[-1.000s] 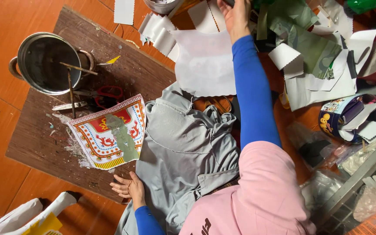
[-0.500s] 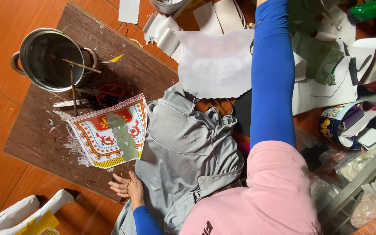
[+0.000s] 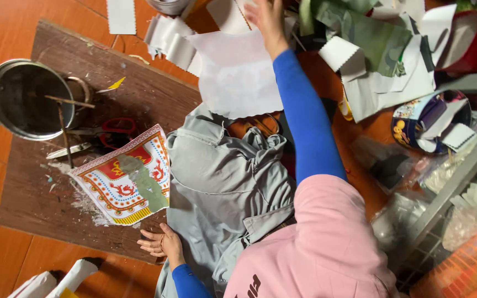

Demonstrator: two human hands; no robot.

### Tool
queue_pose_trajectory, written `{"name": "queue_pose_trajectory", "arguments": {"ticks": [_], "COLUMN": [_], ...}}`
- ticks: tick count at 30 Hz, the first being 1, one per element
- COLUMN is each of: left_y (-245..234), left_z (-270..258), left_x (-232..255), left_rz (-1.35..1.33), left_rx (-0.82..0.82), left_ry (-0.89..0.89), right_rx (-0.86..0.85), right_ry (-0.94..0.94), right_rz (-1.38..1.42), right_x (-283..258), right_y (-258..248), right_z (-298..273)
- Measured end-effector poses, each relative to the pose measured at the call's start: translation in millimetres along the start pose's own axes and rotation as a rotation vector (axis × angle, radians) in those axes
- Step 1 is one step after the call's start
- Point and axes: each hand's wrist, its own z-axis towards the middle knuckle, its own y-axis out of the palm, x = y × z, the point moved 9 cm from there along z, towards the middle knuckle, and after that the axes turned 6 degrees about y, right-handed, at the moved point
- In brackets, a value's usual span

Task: Assembling and decorating paper-based objects using glue and scissors.

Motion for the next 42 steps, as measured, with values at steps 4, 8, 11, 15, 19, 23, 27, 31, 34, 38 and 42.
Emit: {"name": "queue_pose_trajectory", "arguments": {"ticks": [4,8,11,15,19,23,27,31,34,38,42], "left_y": [0,0,-1,-4,-2,-4,-8,-8,-8,-5,-4], "left_z": [0,2,3,4,4,1,1,0,0,-1,1], "left_x": [-4,-6,-10,-4,-7,-2,0,4,0,1,-3], "left_rz": [0.061,0.101,0.063,0.061,0.095,0.142,0.142,0.080,0.069,0.065,0.074], "left_rx": [0.035,0.015,0.023,0.025,0.022,0.057,0.071,0.058,0.038,0.038,0.021], "left_ry": [-0.018,-0.035,-0.039,0.009,-0.029,-0.024,-0.002,-0.016,-0.021,-0.028,-0.036], "right_rx": [0.126,0.279,0.290,0.434,0.461,0.534,0.776,0.947,0.967,0.927,0.902], "right_ry": [-0.238,-0.358,0.104,0.106,0.177,0.193,0.116,0.085,0.089,0.128,0.116], "right_rz": [-0.398,-1.117,-1.333,-1.066,-1.218,-1.173,-0.728,-0.596,-0.489,-0.492,-0.546], "right_x": [58,57,78,110,132,132,162,162,164,154,151], "right_y": [-73,-156,-216,-255,-276,-309,-403,-426,-427,-417,-407], "right_z": [-30,-67,-86,-93,-77,-63,-63,-69,-75,-76,-75]}}
